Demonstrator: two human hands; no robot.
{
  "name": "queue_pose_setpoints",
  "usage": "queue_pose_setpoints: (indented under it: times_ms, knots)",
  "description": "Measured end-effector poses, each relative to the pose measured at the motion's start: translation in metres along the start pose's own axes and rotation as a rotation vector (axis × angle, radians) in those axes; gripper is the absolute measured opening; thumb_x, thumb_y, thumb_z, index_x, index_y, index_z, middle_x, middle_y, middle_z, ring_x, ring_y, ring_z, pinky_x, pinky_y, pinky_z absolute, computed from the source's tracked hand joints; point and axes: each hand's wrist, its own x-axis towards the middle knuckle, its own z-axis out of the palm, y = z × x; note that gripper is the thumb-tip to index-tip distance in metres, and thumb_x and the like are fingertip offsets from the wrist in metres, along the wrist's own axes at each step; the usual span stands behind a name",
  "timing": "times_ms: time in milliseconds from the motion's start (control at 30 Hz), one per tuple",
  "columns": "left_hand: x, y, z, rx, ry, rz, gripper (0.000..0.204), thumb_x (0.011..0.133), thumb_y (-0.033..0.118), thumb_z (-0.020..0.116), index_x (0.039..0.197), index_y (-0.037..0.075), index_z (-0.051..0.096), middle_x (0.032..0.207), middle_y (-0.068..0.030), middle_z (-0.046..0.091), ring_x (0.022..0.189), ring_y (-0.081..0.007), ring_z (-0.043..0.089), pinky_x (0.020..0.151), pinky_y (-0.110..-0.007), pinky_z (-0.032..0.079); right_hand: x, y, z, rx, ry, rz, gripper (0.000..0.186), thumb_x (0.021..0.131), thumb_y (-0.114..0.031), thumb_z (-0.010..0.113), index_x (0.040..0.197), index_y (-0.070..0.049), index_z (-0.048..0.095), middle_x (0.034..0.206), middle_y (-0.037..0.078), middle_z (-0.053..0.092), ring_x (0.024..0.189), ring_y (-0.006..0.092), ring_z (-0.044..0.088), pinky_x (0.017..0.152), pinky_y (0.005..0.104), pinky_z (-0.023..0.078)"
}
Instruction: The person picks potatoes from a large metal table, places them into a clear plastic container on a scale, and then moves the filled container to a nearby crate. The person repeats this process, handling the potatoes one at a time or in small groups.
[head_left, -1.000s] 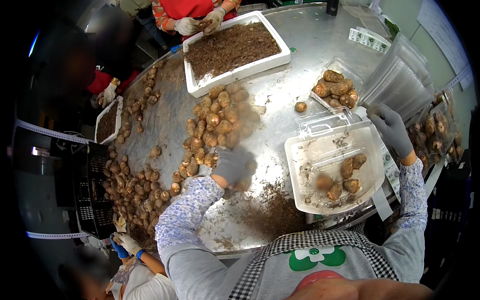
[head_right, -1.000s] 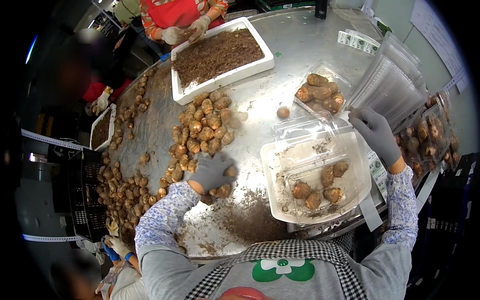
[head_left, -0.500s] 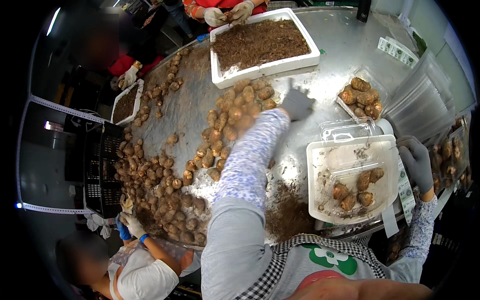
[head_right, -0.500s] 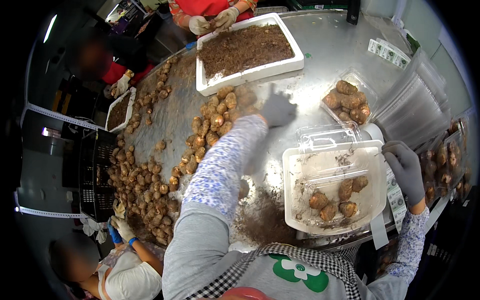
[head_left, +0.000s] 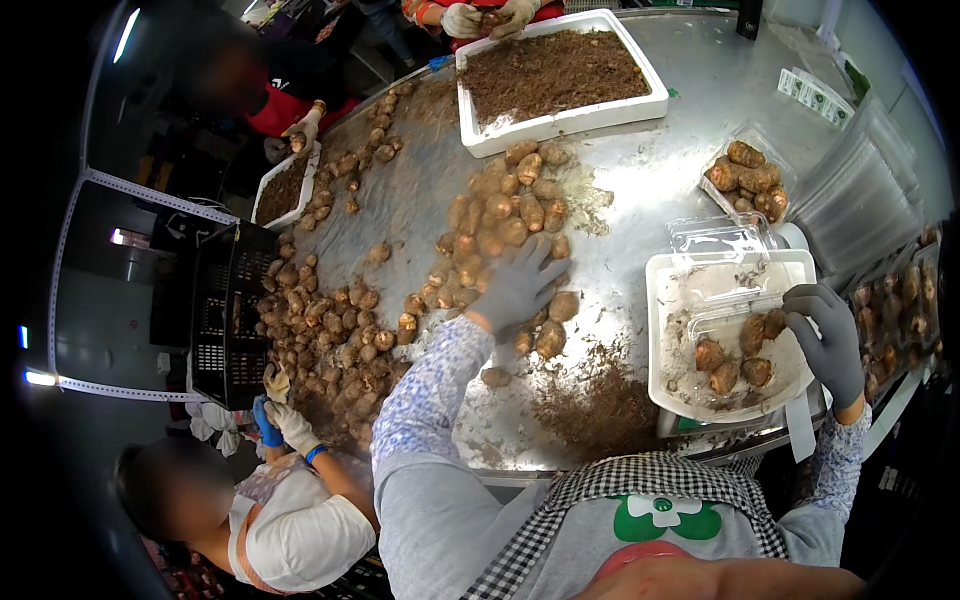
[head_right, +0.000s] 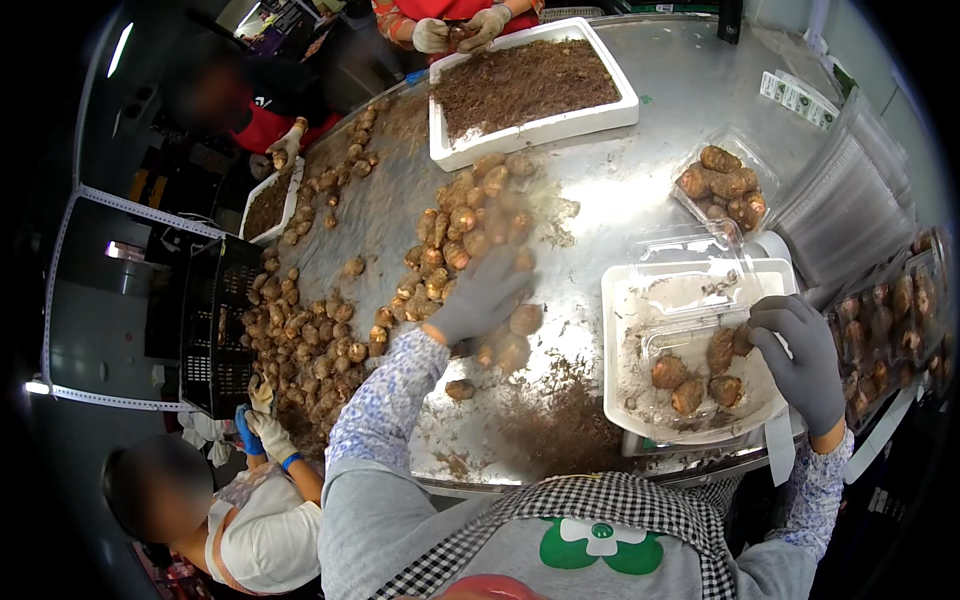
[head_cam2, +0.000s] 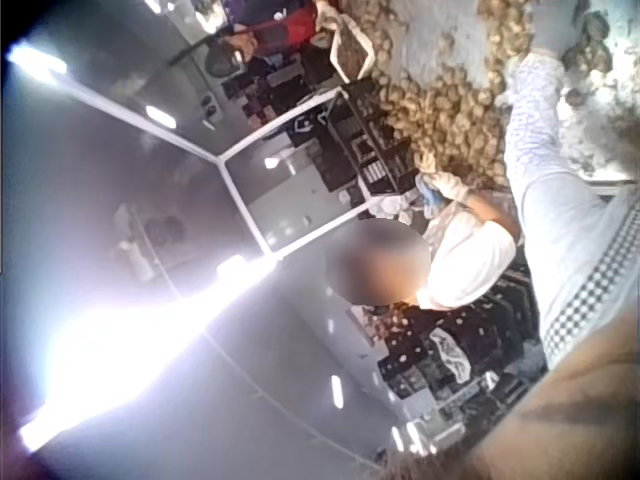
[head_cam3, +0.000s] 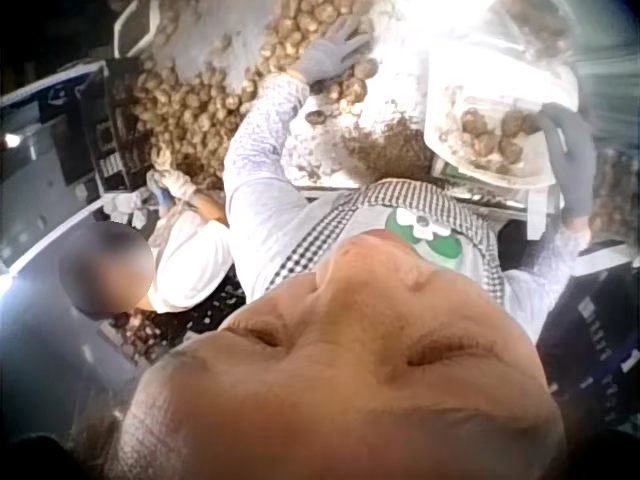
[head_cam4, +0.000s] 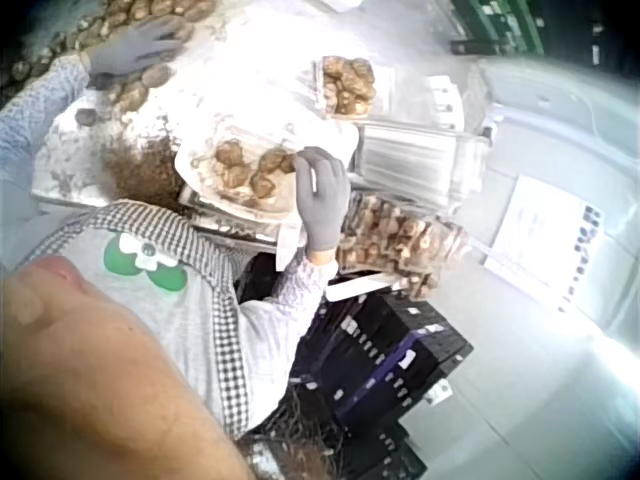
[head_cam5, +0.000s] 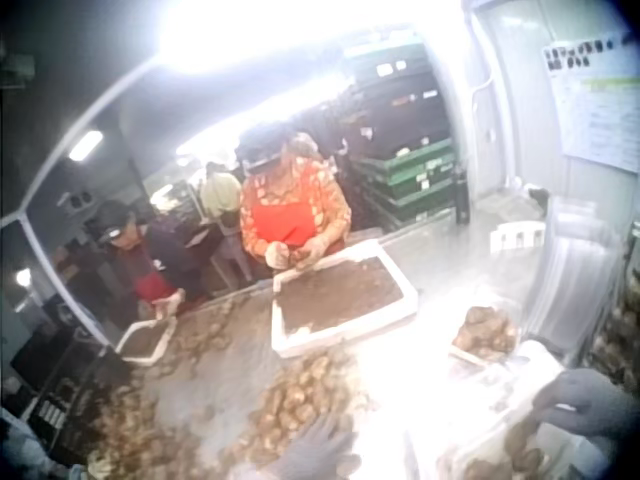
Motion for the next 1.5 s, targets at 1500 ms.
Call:
queue_pose_setpoints:
  times_ms: [1500]
  knots:
    - [-0.114,0.207,-0.077,-1.731,0.326,-0.449,0.053,0.085,0.02,0.072,0.131,0.002,0.054,0.128,-0.011,0.057,0.121,-0.0214,0.052,0.106,-0.035,0.04,-0.053,-0.138,0.153,0.508,-0.045,0.027,0.039,0.08,-0.017,0.076,0.117,-0.008,0.066,0.105,0.01,0.059,0.088,0.0237,0.062,0.076,0.0321,0.052]
